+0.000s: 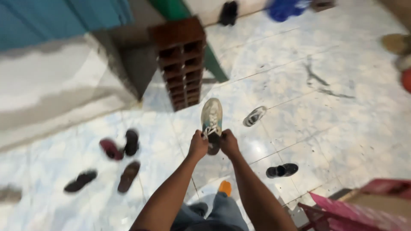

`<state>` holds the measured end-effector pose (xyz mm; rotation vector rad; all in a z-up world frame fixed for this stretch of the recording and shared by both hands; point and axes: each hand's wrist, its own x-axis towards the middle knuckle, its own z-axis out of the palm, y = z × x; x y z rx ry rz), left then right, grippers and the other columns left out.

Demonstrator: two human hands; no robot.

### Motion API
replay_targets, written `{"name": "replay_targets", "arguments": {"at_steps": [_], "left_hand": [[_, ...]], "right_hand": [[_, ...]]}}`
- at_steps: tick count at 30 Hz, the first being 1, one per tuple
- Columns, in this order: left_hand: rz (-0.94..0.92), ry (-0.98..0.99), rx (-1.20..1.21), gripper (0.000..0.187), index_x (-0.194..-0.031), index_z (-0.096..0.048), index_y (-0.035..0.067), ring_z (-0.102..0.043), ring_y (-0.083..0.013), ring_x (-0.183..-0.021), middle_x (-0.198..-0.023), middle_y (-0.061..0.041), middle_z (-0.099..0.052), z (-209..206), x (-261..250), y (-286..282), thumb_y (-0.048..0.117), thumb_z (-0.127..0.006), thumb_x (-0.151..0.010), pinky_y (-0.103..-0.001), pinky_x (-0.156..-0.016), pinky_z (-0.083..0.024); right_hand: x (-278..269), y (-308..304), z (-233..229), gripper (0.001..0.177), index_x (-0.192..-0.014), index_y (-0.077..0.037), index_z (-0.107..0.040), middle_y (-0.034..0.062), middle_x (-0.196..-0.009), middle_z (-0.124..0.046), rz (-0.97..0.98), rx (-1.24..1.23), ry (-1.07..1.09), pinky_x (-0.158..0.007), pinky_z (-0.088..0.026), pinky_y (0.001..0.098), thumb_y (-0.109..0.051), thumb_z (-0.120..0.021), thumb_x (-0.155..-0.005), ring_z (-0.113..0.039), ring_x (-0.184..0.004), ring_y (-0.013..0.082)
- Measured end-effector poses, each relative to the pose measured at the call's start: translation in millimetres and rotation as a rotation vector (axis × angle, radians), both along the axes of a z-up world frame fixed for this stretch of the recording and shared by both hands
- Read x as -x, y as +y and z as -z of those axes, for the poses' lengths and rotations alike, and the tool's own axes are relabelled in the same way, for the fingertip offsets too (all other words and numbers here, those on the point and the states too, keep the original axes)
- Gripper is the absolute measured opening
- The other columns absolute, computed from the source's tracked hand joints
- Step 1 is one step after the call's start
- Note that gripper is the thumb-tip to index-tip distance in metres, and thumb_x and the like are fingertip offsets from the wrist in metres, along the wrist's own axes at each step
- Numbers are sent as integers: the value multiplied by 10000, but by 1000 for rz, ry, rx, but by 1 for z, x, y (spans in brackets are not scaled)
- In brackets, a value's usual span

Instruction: The person picks up various pairs of shoes and sandals from a tiled floor and places them onto a wooden shoe rack. The person handles sneakers, sandals, and slip-on shoes one by one, arranging them on the rack's shelves.

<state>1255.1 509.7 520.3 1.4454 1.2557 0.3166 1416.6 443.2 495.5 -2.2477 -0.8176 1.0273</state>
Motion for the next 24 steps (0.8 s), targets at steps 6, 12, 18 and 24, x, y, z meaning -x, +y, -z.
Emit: {"name": "replay_targets", "arguments": {"at_steps": [6,12,18,24], "left_hand": [[-184,-31,65,205,-1101,-559,-40,-702,-434,-972,-1069,-311,-659,38,-11,-19,135,-521,-1001,-504,-808,-567],[-263,54,134,270,-1093,-556,-15,-714,-419,-995,-1063,-264,-669,75,1,-30,223,-586,-969,-516,-787,-559],[-397,242,140,218,-977,-548,108,-654,-297,-871,-971,-116,-667,227,9,-22,270,-577,-834,-438,-677,-455],[-354,61,164,187,-1068,-568,-6,-750,-383,-872,-996,-231,-701,314,36,-1,134,-591,-946,-508,-769,-574]], "right_hand": [[-20,14,42,251,-1123,-83,-610,267,-1135,-694,-127,-14,104,-998,-516,573,-204,-610,-903,-642,-1177,493],[-6,15,98,343,-1142,-142,-615,215,-1162,-710,-263,124,109,-1033,-512,530,-316,-630,-846,-646,-1215,418],[19,24,202,281,-954,-142,-587,39,-929,-716,-210,108,137,-774,-481,336,-328,-680,-765,-640,-888,184],[26,42,358,293,-1077,-123,-635,161,-1077,-738,-256,128,176,-975,-538,509,-301,-660,-846,-706,-1118,379]]}}
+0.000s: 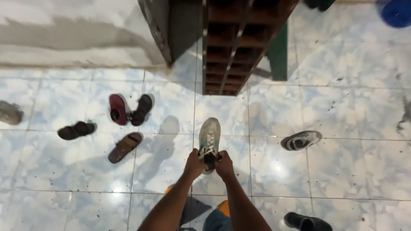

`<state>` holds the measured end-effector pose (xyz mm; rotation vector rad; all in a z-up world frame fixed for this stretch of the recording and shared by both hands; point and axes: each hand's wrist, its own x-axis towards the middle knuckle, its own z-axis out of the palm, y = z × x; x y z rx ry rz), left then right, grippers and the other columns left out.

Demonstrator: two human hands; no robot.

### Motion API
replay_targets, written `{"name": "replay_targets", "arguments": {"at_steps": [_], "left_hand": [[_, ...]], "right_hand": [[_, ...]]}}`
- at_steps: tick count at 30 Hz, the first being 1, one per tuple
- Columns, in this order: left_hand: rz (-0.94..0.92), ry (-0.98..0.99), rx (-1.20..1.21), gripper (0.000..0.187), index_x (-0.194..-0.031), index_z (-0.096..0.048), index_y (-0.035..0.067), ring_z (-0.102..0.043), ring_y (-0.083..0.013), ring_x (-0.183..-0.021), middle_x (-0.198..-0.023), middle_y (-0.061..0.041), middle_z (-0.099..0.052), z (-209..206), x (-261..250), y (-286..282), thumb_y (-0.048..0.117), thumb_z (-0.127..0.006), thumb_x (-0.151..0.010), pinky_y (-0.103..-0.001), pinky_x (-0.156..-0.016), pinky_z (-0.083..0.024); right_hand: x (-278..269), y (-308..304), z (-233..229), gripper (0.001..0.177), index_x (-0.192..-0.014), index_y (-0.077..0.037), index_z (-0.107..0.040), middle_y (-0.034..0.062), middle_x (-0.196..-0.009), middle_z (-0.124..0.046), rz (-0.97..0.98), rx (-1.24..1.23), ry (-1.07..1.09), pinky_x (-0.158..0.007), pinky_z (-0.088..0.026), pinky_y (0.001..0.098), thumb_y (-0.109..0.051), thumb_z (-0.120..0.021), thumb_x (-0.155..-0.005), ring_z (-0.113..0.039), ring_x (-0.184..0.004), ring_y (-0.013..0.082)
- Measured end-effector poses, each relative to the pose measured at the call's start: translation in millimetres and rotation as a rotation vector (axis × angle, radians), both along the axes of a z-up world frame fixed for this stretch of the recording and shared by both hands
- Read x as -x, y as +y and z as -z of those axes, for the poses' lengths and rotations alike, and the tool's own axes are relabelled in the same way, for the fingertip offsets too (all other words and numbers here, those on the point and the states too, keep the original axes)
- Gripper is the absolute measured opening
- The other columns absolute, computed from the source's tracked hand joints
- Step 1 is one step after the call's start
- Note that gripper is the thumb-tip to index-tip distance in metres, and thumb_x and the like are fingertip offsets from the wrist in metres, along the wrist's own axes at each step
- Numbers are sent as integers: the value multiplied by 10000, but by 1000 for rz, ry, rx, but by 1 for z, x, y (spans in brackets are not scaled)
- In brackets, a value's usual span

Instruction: The person picks up various pairs of shoes and sandals from a tiled floor and places them onto a wooden shoe rack. The person handles sneakers, sandals, and slip-on shoes one by one, arranging them on the rack's shelves.

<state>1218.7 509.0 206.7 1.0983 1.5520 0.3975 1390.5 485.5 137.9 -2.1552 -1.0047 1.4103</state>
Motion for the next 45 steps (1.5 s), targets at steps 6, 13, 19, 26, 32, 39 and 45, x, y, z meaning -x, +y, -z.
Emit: {"name": "replay_targets", "arguments": {"at_steps": [6,13,19,26,32,39,45], "left_hand": [[-2,61,18,207,-1125,-551,-57,-678,-531,-1053,-1142,-355,-636,115,0,7,74,-529,-967,-589,-789,-566],[23,59,95,244,-1155,-526,-20,-665,-530,-1091,-1202,-343,-601,210,6,13,129,-502,-963,-599,-800,-576],[-16,73,127,246,-1152,-539,-48,-651,-535,-1113,-1208,-347,-608,266,8,13,109,-504,-966,-609,-831,-565],[-32,80,186,274,-1151,-532,-61,-645,-524,-1149,-1246,-341,-617,344,13,-11,101,-519,-930,-624,-865,-561],[105,115,247,544,-1435,-475,-37,-596,-488,-1271,-1378,-332,-584,340,8,-22,116,-552,-918,-595,-1014,-535],[165,167,183,644,-1459,-529,32,-593,-469,-1286,-1381,-307,-574,219,20,-15,237,-641,-859,-548,-1053,-531],[175,165,154,574,-1456,-547,113,-556,-383,-1359,-1413,-222,-584,78,35,10,346,-605,-935,-483,-1102,-499]], "right_hand": [[8,14,105,320,-1123,-81,-643,172,-1058,-738,47,85,28,-935,-558,476,-281,-646,-873,-721,-1070,365],[18,24,215,298,-1129,-108,-662,190,-1089,-747,-59,166,-24,-895,-578,510,-304,-595,-915,-714,-1094,400],[23,23,278,364,-1215,-49,-650,244,-1192,-709,-79,215,15,-904,-581,511,-284,-544,-958,-681,-1155,428],[27,9,308,431,-1293,-72,-623,208,-1215,-710,-139,277,-20,-912,-593,490,-339,-597,-956,-688,-1163,391],[30,-10,294,578,-1463,-44,-498,254,-1344,-649,-118,272,138,-1023,-547,495,-287,-636,-958,-627,-1265,403],[8,4,163,664,-1513,-75,-433,266,-1458,-564,-221,232,74,-1135,-476,483,-330,-704,-962,-528,-1384,388],[-13,39,46,754,-1534,-198,-464,172,-1518,-536,-212,159,9,-1117,-486,485,-462,-745,-887,-520,-1399,357]]}}
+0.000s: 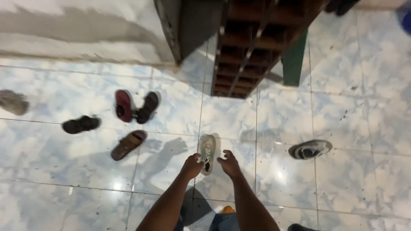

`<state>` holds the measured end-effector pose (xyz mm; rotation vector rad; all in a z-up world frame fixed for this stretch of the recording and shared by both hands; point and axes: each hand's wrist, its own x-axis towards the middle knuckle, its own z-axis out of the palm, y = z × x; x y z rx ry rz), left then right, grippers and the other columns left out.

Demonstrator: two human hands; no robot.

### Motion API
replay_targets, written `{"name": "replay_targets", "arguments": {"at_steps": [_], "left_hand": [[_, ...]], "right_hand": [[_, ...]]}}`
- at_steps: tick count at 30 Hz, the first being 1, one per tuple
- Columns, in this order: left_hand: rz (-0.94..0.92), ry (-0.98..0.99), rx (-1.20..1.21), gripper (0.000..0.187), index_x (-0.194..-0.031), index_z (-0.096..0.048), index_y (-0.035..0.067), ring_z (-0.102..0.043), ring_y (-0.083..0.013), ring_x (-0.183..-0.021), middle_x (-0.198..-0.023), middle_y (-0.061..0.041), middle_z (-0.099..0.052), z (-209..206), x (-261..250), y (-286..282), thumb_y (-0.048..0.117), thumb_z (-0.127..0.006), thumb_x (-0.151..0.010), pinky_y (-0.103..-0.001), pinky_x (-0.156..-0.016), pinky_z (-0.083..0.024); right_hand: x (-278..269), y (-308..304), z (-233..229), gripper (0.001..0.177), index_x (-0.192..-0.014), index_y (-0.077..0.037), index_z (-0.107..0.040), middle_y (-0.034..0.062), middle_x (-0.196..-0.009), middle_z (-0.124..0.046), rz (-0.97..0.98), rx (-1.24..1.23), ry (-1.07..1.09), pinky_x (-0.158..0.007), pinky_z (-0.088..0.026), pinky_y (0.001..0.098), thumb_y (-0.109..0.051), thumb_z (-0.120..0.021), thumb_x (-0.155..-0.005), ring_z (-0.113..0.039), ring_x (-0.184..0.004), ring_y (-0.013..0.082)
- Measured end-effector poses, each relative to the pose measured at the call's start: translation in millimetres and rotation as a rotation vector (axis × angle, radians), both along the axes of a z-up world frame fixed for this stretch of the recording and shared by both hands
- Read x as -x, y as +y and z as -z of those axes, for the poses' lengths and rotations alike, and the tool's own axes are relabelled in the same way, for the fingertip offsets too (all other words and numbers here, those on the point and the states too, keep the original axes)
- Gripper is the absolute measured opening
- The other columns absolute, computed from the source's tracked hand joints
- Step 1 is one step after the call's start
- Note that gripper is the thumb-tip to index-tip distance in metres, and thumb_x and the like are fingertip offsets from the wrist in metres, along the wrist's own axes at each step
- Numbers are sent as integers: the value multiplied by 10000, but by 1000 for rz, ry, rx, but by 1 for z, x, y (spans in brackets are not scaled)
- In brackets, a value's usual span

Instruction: The person picks up various pairs of shoes and sandals from a tiled floor and places them onto a wooden shoe rack. The person handles sneakers, sandals, and slip-on shoes one by one, arranging them on the rack's shelves.

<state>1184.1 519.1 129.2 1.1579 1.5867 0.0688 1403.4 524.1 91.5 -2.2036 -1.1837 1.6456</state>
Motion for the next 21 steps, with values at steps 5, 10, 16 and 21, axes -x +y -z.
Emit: {"name": "replay_targets", "arguments": {"at_steps": [5,10,16,21], "left_hand": [[-64,-32,-174,550,-1426,-582,72,-566,-454,-1325,-1362,-289,-600,-108,5,26,319,-632,-937,-537,-1096,-494],[-122,-42,-252,533,-1449,-566,87,-564,-441,-1334,-1390,-285,-588,-242,14,25,315,-624,-971,-530,-1106,-484],[-190,0,-392,568,-1451,-559,62,-584,-450,-1306,-1374,-299,-599,-319,40,11,326,-648,-956,-548,-1096,-488],[-261,90,-568,540,-1396,-603,63,-619,-452,-1254,-1287,-289,-658,-365,79,-14,353,-654,-944,-543,-1083,-488]], "right_hand": [[-4,32,-134,713,-1516,-155,-501,215,-1512,-531,-25,-162,-24,-1140,-455,516,-419,-732,-894,-504,-1407,402],[-10,38,-287,739,-1547,-159,-462,211,-1557,-479,-85,-232,26,-1188,-383,532,-419,-710,-902,-433,-1455,398],[-6,55,-395,715,-1528,-109,-477,249,-1545,-481,-240,-371,18,-1230,-331,542,-388,-704,-910,-411,-1468,419],[23,79,-430,705,-1504,-56,-510,254,-1518,-504,-399,-545,64,-1228,-325,519,-378,-700,-907,-425,-1457,399]]}}
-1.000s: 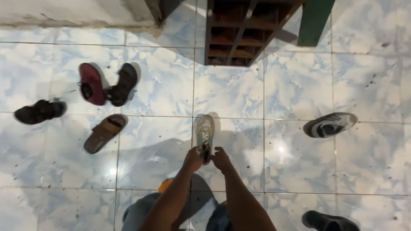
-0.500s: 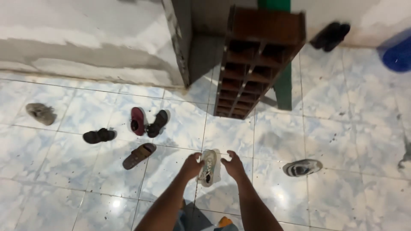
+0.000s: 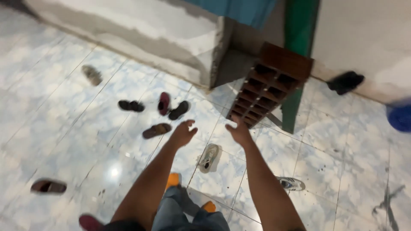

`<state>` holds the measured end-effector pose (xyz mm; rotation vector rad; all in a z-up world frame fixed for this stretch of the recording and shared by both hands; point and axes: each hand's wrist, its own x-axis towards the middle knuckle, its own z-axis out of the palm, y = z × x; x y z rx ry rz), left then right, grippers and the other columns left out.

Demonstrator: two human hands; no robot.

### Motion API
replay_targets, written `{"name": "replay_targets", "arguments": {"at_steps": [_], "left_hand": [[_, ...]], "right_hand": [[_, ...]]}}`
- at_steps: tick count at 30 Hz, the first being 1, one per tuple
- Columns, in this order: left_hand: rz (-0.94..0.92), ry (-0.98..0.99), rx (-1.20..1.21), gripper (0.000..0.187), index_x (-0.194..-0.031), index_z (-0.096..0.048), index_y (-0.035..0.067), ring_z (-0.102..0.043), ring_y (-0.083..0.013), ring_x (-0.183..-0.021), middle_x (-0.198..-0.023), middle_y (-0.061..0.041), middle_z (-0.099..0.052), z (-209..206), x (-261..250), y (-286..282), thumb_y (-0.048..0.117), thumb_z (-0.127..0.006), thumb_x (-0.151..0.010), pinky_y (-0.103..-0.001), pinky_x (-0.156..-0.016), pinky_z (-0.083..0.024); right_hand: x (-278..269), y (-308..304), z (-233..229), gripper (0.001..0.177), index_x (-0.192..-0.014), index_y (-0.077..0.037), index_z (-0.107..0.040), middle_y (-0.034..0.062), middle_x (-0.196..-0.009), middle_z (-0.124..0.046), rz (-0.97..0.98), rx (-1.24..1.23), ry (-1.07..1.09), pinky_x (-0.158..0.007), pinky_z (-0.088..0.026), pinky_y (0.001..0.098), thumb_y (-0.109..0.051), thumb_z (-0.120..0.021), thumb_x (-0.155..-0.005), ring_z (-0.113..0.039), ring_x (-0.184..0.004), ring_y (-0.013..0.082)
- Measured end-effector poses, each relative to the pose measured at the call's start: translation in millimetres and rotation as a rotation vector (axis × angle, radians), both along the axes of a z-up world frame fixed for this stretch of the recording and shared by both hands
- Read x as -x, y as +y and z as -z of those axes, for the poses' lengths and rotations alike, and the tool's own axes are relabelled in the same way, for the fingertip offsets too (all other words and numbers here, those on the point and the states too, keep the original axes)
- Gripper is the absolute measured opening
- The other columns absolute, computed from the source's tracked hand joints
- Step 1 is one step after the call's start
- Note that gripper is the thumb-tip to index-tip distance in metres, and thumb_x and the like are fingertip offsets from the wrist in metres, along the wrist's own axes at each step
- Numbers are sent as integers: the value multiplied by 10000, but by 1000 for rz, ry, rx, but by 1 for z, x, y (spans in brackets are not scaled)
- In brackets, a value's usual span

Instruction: The person picks up various pairs of shoes and sandals from a tiled floor and places them onto a wooden shoe rack. The person handles sneakers, sandals, and slip-on shoes one by one, arranging them on the rack's shelves.

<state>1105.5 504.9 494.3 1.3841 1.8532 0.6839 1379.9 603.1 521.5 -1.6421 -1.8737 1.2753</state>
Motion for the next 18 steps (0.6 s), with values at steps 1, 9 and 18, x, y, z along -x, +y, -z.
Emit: {"name": "replay_targets", "arguments": {"at_steps": [1,9,18], "left_hand": [[-31,-5,4,540,-1396,-603,63,-619,-452,-1254,-1287,-289,-658,-14,9,-8,353,-654,-944,-543,-1083,-488],[-253,23,-104,506,-1403,-596,9,-616,-396,-1290,-1337,-248,-654,-135,97,-86,280,-633,-978,-508,-1093,-488],[-512,145,-108,491,-1416,-594,85,-625,-414,-1257,-1285,-211,-661,-141,258,-173,344,-630,-1000,-523,-1054,-501]], "right_hand": [[9,9,-2,705,-1504,-56,-510,254,-1518,-504,-31,4,-5,-1228,-325,519,-378,-700,-907,-425,-1457,399],[134,-7,-111,680,-1531,-185,-481,163,-1553,-486,-268,-43,-18,-1219,-329,497,-423,-714,-938,-396,-1480,331],[337,-9,-102,673,-1512,-174,-495,178,-1534,-499,-561,-119,-42,-1208,-361,481,-401,-737,-927,-435,-1452,347]]}}
